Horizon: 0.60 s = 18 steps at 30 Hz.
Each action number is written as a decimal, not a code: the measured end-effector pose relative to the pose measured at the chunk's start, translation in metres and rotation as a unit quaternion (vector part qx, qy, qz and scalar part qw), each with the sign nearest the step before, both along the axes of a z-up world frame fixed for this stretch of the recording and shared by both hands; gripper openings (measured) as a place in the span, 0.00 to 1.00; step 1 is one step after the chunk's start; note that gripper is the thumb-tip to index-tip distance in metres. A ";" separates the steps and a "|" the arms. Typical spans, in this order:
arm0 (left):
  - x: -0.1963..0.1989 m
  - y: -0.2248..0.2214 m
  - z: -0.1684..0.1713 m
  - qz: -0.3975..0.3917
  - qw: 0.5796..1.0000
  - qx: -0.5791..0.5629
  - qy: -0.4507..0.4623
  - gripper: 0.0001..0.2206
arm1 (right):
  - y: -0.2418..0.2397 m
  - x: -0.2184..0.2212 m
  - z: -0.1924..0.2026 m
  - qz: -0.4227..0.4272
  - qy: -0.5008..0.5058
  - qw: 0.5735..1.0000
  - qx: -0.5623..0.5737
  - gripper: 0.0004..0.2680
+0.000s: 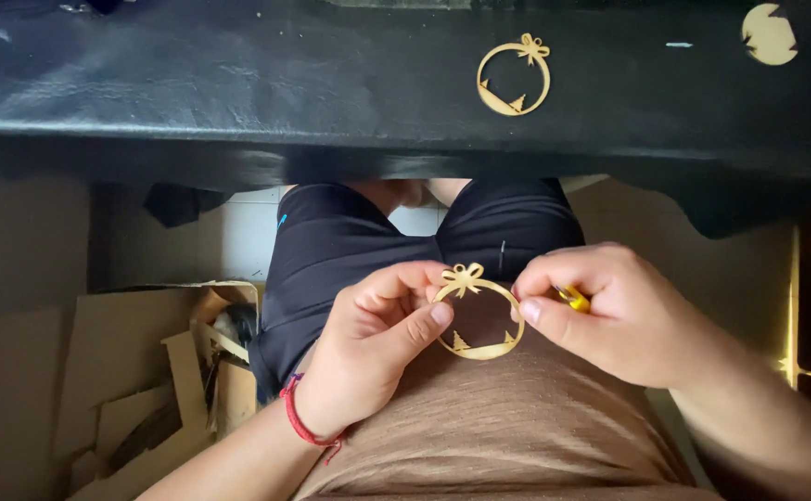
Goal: The person uses a utility knife to clean the edges of laser-cut wooden ornaments and removes them from the original wood sheet.
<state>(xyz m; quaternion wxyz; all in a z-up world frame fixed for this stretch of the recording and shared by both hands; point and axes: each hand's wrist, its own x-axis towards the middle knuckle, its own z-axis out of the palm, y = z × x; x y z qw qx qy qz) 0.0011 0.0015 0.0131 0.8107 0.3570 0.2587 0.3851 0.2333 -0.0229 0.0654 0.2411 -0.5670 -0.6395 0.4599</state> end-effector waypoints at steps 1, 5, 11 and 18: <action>-0.001 0.001 0.001 0.001 1.000 -0.001 0.001 0.11 | 0.000 -0.001 0.000 0.001 0.001 1.000 -0.001 0.08; -0.002 0.001 -0.002 0.035 0.998 0.022 0.049 0.12 | -0.005 -0.002 -0.003 0.024 -0.022 0.999 -0.003 0.09; -0.002 -0.001 -0.005 0.055 0.997 0.015 0.044 0.12 | -0.008 -0.002 -0.004 0.016 -0.023 0.999 -0.018 0.10; -0.003 0.000 -0.005 0.047 0.995 0.040 0.078 0.10 | -0.009 0.000 -0.004 -0.016 0.004 1.000 0.008 0.08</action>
